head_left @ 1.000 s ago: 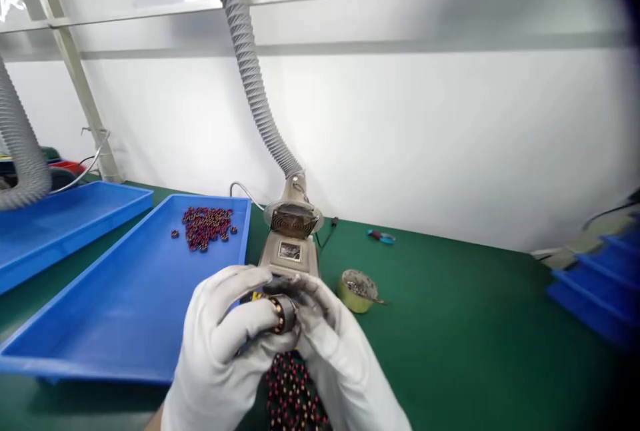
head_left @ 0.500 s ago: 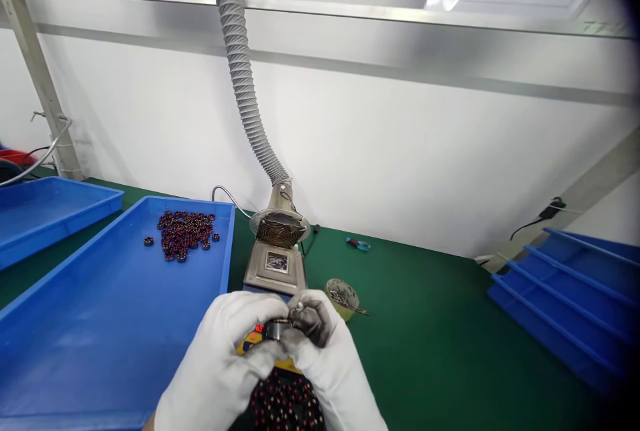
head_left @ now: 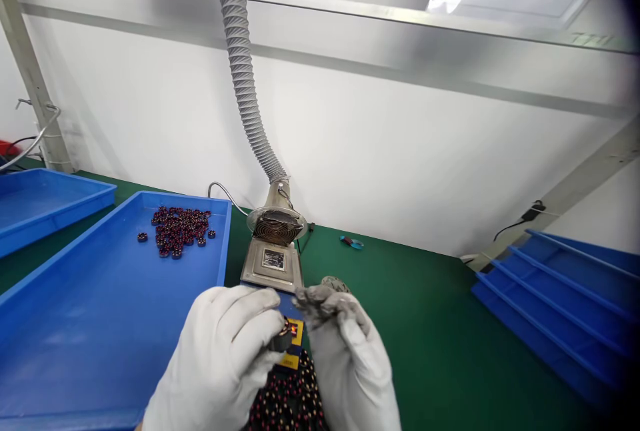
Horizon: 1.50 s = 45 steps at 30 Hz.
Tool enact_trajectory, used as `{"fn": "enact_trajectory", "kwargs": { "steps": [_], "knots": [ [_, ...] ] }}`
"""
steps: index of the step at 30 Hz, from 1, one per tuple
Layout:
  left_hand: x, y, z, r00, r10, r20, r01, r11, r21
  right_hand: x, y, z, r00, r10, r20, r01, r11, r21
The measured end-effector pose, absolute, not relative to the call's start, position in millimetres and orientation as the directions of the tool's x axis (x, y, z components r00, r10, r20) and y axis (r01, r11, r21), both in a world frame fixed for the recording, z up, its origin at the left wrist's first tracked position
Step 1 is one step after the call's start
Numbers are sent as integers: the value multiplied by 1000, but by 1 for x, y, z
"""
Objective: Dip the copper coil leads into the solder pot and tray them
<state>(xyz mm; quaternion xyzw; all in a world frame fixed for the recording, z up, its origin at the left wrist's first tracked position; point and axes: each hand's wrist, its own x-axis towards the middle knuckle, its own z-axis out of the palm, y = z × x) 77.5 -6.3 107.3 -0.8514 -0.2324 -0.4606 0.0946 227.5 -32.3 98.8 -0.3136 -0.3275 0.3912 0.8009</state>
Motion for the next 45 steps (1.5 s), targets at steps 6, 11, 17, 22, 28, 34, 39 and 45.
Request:
{"fn": "enact_trajectory", "kwargs": {
  "steps": [6,11,17,22,28,34,39,45],
  "knots": [
    [78,-3,102,413,327,850,515,-854,78,222,-32,95,269,925,268,-345,352,-870],
    [75,0,99,391,433,812,423,-868,260,215,-22,81,199,970,137,-495,220,-840],
    [70,9,99,340,588,734,155,-805,573,214,-15,72,120,987,106,-570,156,-807],
    [67,13,104,142,839,526,-77,-520,851,204,-26,82,-18,999,42,-659,19,-752],
    [69,7,112,320,835,448,-28,-464,885,203,-28,78,-20,1000,23,-709,2,-705],
    [79,8,97,98,891,443,-296,-398,868,202,-22,63,-36,998,55,-662,17,-749],
    [74,9,101,208,894,397,-137,-375,917,203,-15,58,14,998,67,-647,60,-760],
    [77,7,112,179,872,455,-153,-432,889,207,-14,62,88,995,37,-642,85,-762]
  ]
}}
